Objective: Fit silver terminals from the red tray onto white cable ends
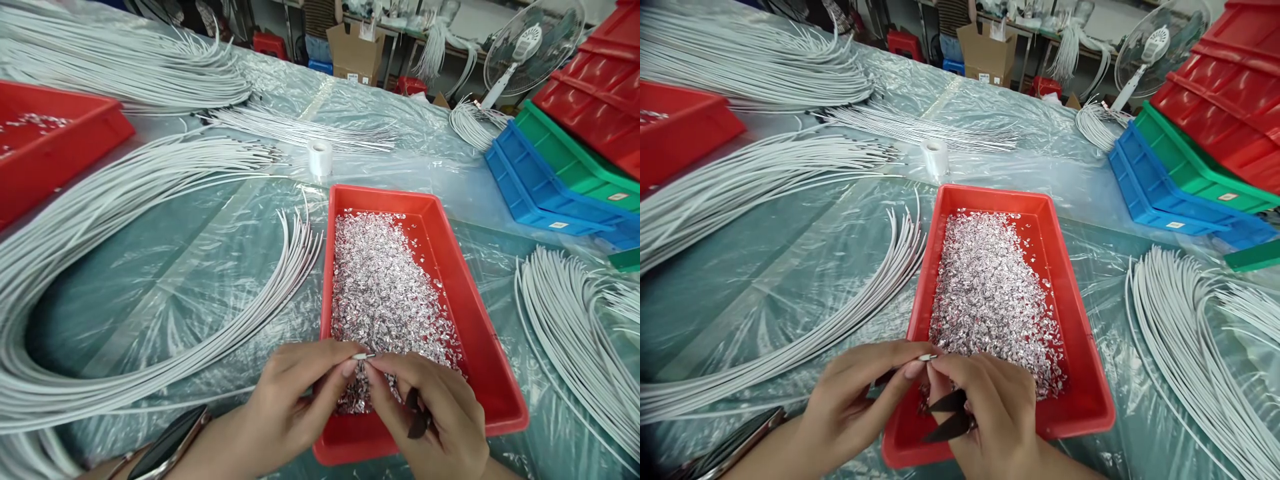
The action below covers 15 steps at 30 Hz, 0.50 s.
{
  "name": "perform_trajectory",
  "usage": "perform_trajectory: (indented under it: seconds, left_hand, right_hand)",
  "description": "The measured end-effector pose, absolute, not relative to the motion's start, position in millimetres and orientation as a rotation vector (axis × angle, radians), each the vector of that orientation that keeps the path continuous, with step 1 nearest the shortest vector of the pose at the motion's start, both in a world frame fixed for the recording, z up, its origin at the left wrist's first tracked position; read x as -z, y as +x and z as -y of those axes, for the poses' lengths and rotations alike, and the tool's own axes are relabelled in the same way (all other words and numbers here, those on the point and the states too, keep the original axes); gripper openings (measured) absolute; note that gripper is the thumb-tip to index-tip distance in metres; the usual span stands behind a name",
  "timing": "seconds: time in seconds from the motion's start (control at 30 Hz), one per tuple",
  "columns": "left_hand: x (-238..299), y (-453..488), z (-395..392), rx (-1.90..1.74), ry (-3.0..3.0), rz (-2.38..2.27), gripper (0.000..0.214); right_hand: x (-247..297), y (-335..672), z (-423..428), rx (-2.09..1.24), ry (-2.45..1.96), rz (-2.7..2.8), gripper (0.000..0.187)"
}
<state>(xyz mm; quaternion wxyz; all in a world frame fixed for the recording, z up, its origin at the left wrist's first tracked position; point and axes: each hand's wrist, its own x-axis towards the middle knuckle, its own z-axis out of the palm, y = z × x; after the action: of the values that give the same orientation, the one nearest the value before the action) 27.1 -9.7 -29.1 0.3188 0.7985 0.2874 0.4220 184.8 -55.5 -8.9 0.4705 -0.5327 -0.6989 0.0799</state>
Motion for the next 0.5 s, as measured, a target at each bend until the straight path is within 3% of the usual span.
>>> perform_trajectory:
  seconds: [0.5]
  left_hand:
    - [28.2, 24.5, 6.8, -1.154, 2.178, -0.698, 0.018]
  right_hand:
    - [11.0, 186.5, 55.8, -0.144, -1.314, 1.739, 0.017]
